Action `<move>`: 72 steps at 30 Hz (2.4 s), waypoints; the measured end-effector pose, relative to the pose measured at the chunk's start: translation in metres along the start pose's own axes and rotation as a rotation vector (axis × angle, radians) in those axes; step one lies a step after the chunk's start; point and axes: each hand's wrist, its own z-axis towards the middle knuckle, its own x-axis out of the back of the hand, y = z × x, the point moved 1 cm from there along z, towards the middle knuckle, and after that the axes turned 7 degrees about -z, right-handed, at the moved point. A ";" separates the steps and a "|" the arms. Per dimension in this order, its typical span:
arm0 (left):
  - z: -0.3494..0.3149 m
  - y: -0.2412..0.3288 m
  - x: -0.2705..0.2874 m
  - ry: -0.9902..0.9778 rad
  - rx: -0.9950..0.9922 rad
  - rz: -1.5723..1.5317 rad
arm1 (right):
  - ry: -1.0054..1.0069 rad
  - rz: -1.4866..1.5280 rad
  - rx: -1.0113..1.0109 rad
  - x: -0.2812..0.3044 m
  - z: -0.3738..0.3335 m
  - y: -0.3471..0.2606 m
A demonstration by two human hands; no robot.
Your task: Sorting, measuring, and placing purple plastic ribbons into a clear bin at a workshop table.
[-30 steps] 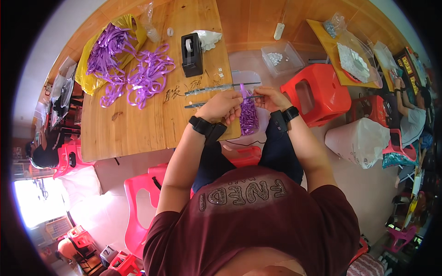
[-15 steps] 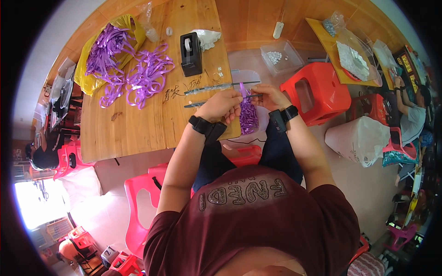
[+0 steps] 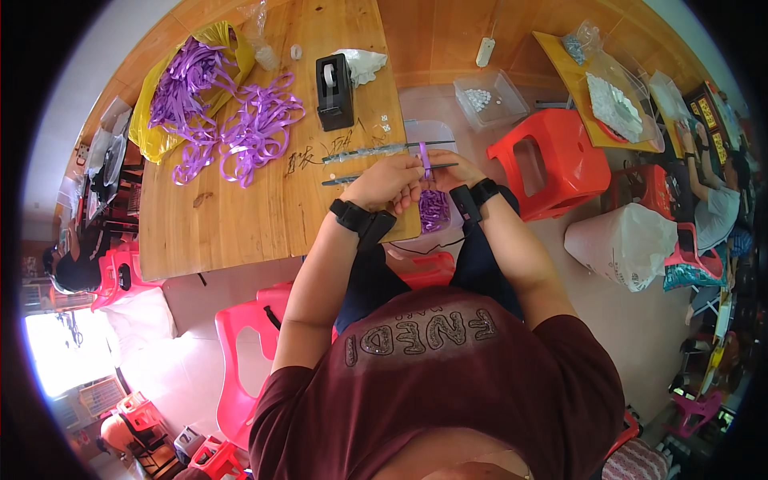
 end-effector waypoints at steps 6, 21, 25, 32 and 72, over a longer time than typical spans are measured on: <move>-0.002 0.002 0.000 -0.010 -0.009 -0.003 | 0.049 -0.022 -0.013 -0.002 -0.001 0.003; -0.002 0.001 -0.001 0.006 -0.011 -0.008 | 0.083 0.093 0.022 -0.033 -0.023 -0.027; -0.002 0.002 -0.001 -0.004 -0.015 0.006 | 0.472 -0.618 0.086 -0.038 -0.039 -0.042; -0.002 0.001 -0.001 0.002 -0.015 0.015 | 0.825 -1.351 0.442 -0.092 -0.037 -0.050; -0.035 0.001 0.004 0.066 -0.169 0.105 | 0.090 0.312 0.279 0.021 0.013 0.035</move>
